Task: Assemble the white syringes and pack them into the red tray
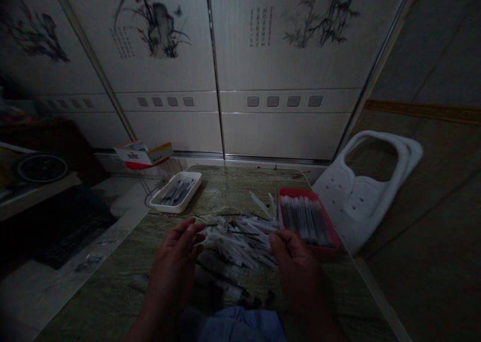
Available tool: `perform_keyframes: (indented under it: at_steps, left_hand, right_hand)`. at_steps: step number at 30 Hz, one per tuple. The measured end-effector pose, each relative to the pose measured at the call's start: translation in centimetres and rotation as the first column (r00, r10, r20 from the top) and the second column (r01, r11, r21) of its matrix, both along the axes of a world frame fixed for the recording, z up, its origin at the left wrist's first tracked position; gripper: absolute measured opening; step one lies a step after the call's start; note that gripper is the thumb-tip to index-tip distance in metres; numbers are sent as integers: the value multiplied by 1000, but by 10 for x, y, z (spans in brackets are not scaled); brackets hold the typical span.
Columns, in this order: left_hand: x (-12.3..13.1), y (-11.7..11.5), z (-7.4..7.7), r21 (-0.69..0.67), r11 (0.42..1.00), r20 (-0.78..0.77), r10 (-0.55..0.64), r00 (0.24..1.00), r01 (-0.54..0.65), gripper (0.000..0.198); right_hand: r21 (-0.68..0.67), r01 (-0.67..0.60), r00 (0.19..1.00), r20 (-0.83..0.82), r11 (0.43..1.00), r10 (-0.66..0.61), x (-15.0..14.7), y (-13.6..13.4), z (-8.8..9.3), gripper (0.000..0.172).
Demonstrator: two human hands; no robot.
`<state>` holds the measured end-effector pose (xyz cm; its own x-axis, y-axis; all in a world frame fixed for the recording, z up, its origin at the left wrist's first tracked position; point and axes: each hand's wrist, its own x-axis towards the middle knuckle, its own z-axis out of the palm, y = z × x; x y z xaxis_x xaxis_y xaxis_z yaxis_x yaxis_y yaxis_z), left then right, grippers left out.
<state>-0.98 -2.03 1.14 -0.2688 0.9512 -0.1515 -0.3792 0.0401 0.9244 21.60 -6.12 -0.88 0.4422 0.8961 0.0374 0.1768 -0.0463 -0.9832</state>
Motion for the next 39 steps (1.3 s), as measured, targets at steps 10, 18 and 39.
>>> perform_keyframes:
  at_steps: [10,18,39]
  left_hand:
    - [-26,6,-9,-7,938,-599,-281,750,346,19]
    - [-29,3,-17,-8,825,-898,-254,358,566,23]
    - [-35,10,-23,-24,870,-971,-138,197,492,24]
  right_hand:
    - [33,67,997,40,997,-68,1,0,2,39]
    - [31,72,997,26,997,-73,2,0,-1,38]
    - [42,133,990,40,990,-135,5,1,-5,39]
